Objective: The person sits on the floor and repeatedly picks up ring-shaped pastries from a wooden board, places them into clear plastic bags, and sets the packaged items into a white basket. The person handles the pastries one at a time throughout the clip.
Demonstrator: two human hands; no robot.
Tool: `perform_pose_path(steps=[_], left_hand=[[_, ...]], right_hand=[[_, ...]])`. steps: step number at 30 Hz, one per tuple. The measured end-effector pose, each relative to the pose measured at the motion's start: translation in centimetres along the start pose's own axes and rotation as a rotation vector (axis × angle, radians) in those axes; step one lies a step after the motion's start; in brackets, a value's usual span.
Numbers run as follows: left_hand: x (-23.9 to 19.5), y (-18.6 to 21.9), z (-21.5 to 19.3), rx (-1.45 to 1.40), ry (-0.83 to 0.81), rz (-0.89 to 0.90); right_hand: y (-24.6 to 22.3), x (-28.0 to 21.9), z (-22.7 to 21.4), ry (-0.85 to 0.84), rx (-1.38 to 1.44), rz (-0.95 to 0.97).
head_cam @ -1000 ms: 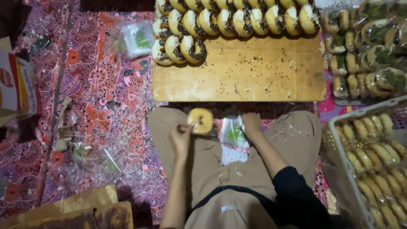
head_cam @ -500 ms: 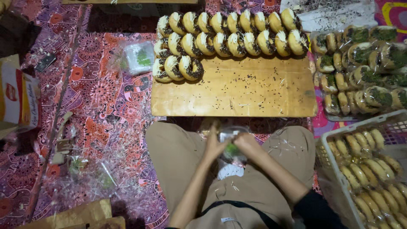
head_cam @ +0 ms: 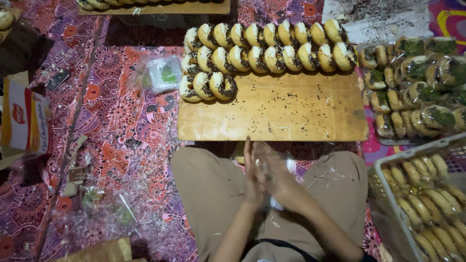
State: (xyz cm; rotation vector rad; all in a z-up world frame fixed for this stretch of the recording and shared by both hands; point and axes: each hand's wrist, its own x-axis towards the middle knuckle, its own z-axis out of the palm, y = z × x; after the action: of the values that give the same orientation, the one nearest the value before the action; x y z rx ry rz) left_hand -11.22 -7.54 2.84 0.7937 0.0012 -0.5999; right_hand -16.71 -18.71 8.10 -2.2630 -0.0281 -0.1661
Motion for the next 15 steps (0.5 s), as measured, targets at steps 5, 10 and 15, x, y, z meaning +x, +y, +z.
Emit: perform_pose_path(steps=[5, 10, 15], left_hand=[[5.6, 6.7, -12.1, -0.663, 0.265, 0.196], [3.3, 10.2, -16.6, -0.566, 0.624, 0.32], [1.5, 10.3, -15.0, -0.515, 0.623, 0.238]], right_hand=[[2.0, 11.2, 3.2, -0.192, 0.392, 0.058], [7.1, 26.5, 5.8, 0.406, -0.058, 0.278], [7.9, 28.2, 6.0, 0.319, -0.213, 0.37]])
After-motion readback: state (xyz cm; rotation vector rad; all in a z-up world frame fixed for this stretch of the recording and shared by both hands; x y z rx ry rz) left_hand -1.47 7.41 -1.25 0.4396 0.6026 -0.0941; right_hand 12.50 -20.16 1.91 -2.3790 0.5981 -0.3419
